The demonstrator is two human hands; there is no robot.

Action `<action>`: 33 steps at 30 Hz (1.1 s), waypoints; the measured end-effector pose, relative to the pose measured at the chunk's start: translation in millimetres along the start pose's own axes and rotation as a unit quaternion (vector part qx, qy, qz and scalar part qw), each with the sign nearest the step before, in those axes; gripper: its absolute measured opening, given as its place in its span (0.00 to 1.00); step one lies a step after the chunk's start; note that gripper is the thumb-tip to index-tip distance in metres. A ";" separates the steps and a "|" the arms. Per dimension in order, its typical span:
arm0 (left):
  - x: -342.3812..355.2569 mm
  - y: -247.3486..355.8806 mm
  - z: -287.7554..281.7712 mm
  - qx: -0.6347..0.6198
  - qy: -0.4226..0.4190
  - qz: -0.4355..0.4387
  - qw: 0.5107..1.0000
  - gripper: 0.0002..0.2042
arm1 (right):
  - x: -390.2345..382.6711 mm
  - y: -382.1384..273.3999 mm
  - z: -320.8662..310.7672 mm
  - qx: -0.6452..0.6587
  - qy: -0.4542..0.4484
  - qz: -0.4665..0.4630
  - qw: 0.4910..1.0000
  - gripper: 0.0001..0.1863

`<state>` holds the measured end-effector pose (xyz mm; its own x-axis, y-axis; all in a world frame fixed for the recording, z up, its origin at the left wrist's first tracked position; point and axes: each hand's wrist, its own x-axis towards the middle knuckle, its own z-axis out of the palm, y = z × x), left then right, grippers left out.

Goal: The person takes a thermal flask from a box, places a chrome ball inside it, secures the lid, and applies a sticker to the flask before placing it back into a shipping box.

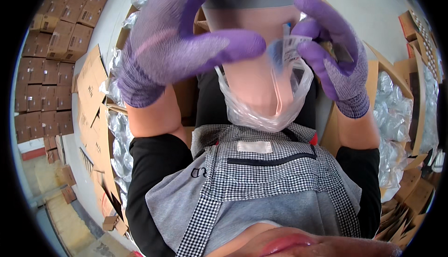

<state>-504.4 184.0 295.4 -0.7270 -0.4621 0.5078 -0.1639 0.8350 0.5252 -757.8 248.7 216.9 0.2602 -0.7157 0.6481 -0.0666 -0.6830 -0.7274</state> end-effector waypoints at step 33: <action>7.6 16.3 57.3 0.098 0.170 -0.134 0.971 0.09 | 15.5 51.9 9.6 -0.129 0.136 -0.044 0.981 0.30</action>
<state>-550.8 211.3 268.7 -0.3839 -0.7150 0.5843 -0.4647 0.6964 0.5469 -747.9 203.6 187.1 0.0112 -0.6405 0.7679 -0.3064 -0.7332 -0.6071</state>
